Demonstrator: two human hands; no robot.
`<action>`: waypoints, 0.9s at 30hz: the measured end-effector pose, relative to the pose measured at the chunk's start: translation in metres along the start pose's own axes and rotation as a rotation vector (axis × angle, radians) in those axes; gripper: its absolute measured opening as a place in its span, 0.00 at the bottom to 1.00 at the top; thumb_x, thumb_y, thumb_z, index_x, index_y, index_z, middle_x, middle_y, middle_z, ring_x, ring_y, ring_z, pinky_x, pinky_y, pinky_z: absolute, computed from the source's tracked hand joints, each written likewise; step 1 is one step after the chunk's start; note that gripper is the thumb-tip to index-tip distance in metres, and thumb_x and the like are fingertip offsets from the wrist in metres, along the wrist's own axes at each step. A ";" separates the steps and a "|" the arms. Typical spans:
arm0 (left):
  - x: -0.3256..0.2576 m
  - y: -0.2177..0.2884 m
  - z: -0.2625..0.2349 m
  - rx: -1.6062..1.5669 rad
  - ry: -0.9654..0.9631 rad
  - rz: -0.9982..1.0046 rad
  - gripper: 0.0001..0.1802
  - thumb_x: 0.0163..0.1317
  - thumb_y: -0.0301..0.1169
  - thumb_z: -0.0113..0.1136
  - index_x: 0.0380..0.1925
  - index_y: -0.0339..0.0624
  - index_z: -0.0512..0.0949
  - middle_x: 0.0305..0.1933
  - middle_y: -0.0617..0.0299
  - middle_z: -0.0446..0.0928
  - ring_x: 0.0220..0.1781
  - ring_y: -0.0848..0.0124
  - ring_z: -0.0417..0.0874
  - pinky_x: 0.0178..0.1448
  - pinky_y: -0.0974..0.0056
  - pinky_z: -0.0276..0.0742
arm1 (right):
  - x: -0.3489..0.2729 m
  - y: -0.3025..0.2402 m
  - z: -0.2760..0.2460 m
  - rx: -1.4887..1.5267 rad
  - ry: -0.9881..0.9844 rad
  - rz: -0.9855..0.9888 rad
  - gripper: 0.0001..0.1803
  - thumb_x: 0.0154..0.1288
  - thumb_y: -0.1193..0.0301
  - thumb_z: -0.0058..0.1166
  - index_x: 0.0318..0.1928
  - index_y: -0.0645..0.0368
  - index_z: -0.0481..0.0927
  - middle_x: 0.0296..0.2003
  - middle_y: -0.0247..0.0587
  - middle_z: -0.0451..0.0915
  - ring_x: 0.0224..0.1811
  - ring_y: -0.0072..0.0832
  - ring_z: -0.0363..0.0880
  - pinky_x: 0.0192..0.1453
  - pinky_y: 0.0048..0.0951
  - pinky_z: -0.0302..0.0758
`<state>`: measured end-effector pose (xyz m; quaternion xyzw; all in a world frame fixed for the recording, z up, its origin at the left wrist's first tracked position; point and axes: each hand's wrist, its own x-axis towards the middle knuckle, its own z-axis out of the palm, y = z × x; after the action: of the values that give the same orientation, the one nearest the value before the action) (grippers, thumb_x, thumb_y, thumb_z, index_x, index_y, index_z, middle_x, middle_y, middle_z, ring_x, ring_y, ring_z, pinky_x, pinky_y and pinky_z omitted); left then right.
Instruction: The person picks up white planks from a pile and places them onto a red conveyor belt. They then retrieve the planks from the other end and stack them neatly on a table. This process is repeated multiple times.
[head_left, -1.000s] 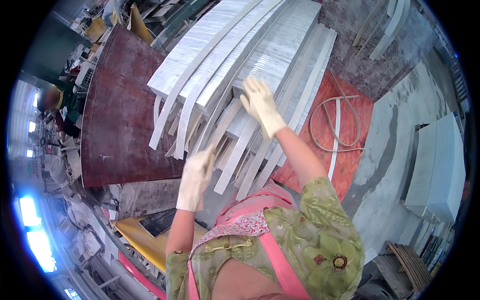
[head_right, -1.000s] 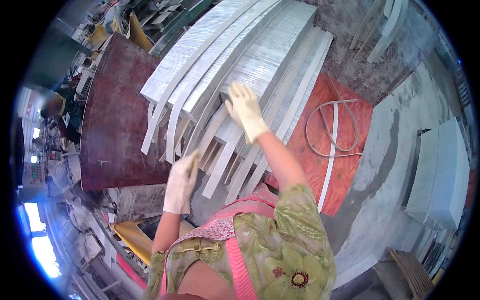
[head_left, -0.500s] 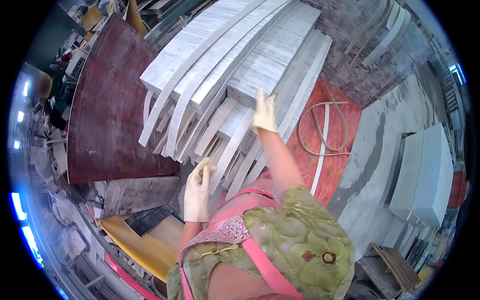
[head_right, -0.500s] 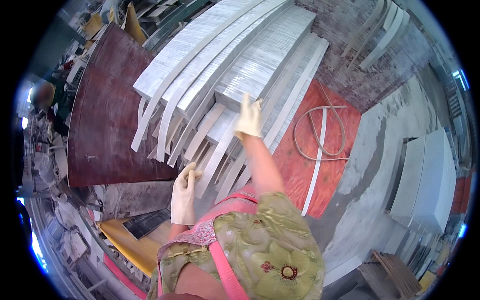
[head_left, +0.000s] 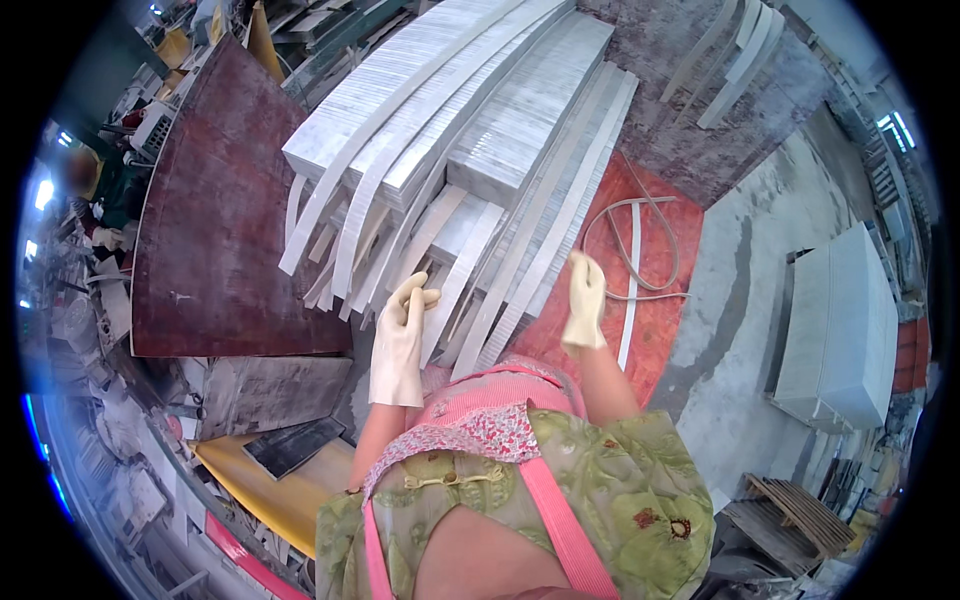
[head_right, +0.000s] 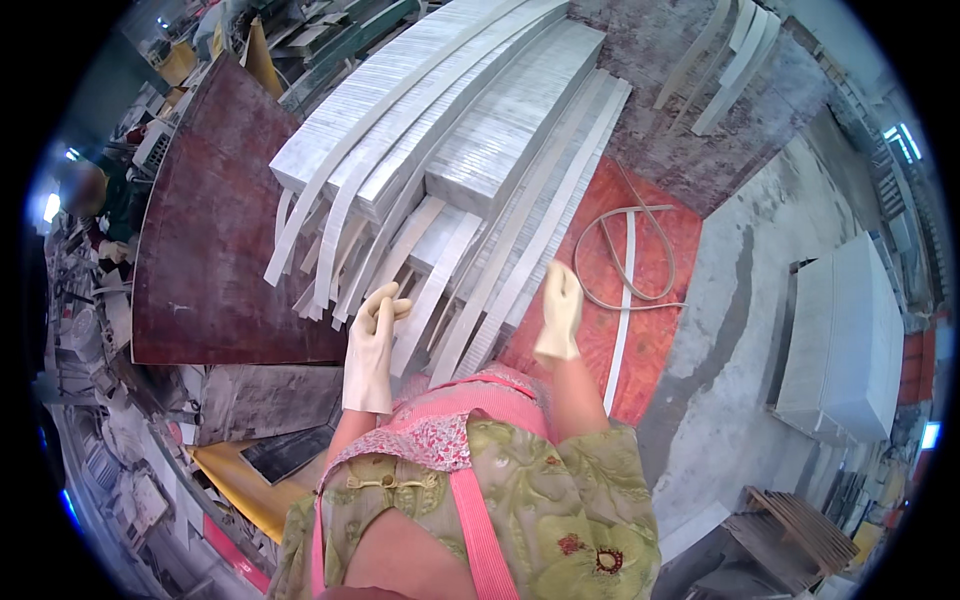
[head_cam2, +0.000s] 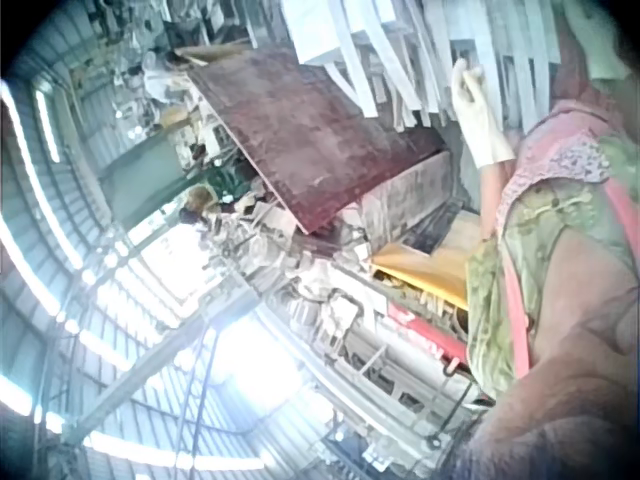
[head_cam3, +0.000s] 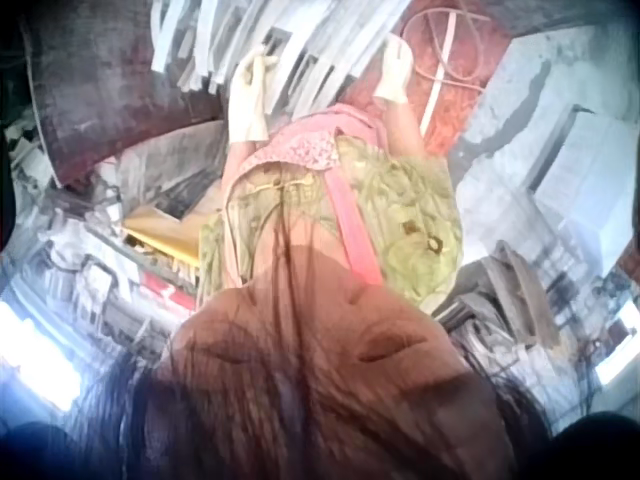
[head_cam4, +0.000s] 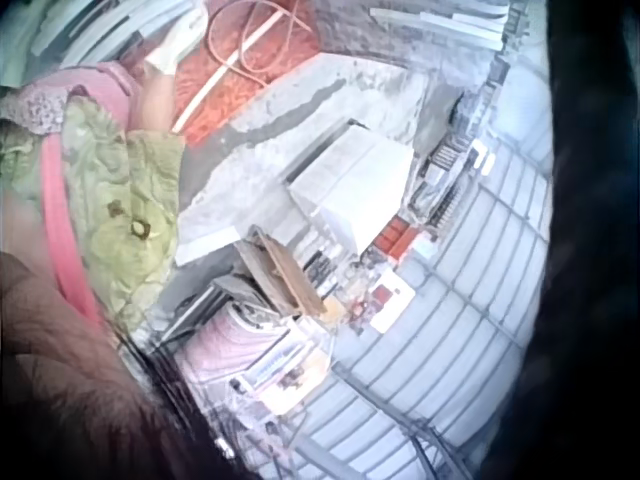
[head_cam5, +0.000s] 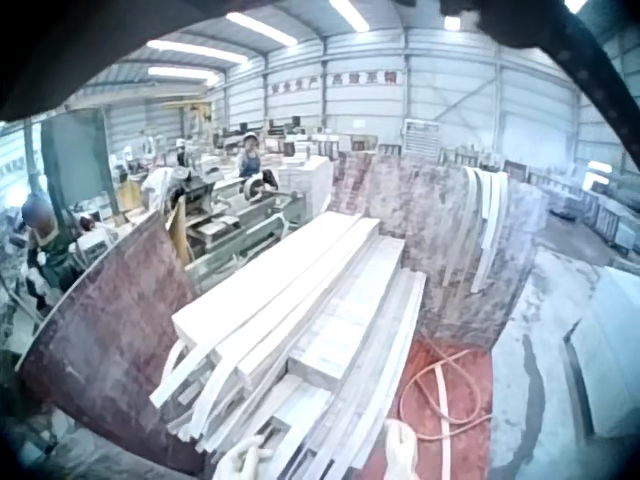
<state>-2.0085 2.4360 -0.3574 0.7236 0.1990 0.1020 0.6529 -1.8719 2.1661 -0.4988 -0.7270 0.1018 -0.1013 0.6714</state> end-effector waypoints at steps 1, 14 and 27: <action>-0.002 -0.004 -0.004 -0.009 -0.031 0.011 0.22 0.79 0.37 0.50 0.64 0.32 0.74 0.50 0.50 0.85 0.57 0.67 0.86 0.64 0.65 0.77 | -0.019 0.030 -0.024 -0.055 0.021 0.059 0.20 0.74 0.60 0.53 0.53 0.65 0.84 0.43 0.38 0.84 0.49 0.25 0.80 0.58 0.30 0.74; 0.051 -0.065 -0.098 0.089 0.108 0.108 0.24 0.75 0.32 0.49 0.67 0.33 0.71 0.69 0.51 0.74 0.72 0.63 0.73 0.75 0.61 0.65 | -0.246 0.192 -0.143 -0.312 -0.231 0.697 0.16 0.62 0.65 0.48 0.36 0.66 0.81 0.30 0.41 0.79 0.30 0.30 0.73 0.35 0.37 0.71; 0.068 -0.108 -0.115 0.010 -0.031 0.097 0.24 0.74 0.33 0.48 0.65 0.31 0.73 0.64 0.50 0.78 0.68 0.64 0.77 0.72 0.63 0.68 | -0.163 0.033 -0.011 0.061 -0.054 0.376 0.23 0.76 0.60 0.49 0.60 0.66 0.75 0.53 0.53 0.84 0.57 0.39 0.83 0.65 0.39 0.77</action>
<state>-2.0103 2.5761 -0.4566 0.7373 0.1541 0.1213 0.6464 -2.0320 2.1999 -0.5330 -0.6768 0.2147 0.0426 0.7029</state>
